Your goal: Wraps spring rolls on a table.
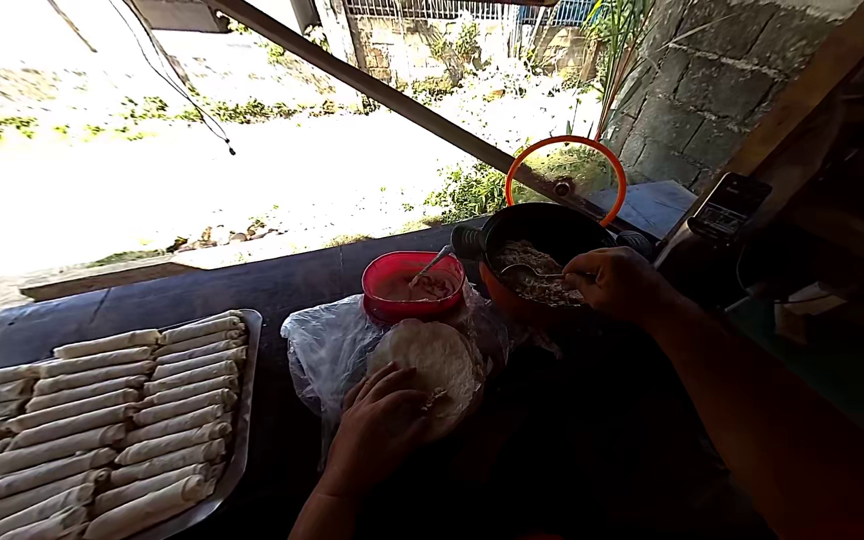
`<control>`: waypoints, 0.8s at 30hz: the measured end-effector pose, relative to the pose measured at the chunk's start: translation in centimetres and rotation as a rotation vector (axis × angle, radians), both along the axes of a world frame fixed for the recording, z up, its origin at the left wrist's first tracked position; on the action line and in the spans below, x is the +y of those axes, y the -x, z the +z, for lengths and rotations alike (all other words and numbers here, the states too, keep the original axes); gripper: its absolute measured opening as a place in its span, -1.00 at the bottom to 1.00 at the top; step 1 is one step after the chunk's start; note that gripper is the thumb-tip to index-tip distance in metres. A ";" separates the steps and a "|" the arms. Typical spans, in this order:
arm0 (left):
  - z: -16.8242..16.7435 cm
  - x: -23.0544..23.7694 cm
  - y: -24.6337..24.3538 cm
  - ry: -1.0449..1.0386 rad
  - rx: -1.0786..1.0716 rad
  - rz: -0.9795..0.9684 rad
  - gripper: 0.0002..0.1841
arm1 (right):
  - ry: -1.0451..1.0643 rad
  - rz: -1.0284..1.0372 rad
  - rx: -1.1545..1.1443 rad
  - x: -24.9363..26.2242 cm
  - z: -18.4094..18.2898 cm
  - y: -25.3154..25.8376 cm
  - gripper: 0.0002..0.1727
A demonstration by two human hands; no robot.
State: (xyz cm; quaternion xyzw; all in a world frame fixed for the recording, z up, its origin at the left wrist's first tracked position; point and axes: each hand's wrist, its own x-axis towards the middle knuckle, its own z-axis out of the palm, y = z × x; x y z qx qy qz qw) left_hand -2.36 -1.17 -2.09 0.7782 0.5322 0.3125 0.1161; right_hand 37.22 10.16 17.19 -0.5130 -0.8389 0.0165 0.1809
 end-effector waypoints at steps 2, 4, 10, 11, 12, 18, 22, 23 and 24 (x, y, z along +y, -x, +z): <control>0.0 0.0 0.0 0.001 -0.001 -0.003 -0.70 | 0.047 -0.019 0.056 0.3 0.1 -0.4 -0.84; 0.0 0.1 0.0 0.003 0.000 -0.005 -0.69 | 0.101 -0.056 0.100 0.5 0.2 -0.8 -0.85; 0.0 0.0 0.0 0.001 -0.001 -0.002 -0.68 | 0.030 -0.089 0.088 0.9 -0.3 -1.9 -0.84; -0.1 0.0 0.0 0.002 0.001 -0.003 -0.68 | -0.006 -0.074 0.064 1.0 -0.5 -2.1 -0.83; -0.1 -0.1 0.1 0.003 0.005 -0.004 -0.67 | -0.026 -0.061 0.051 1.1 -0.6 -2.2 -0.82; 0.3 0.1 0.1 0.005 -0.014 -0.017 -0.59 | 0.022 -0.161 0.080 1.1 0.2 -2.6 -0.80; 0.8 -0.3 0.4 0.045 -0.102 -0.047 -0.59 | 0.029 -0.105 0.133 0.2 1.3 -2.3 -0.80; 0.9 -0.2 0.5 0.061 -0.139 -0.059 -0.57 | 0.035 -0.087 0.145 -0.3 1.8 -1.6 -0.81; 1.0 -0.2 0.6 0.082 -0.177 -0.066 -0.54 | 0.042 -0.067 0.155 -0.9 2.2 -0.7 -0.82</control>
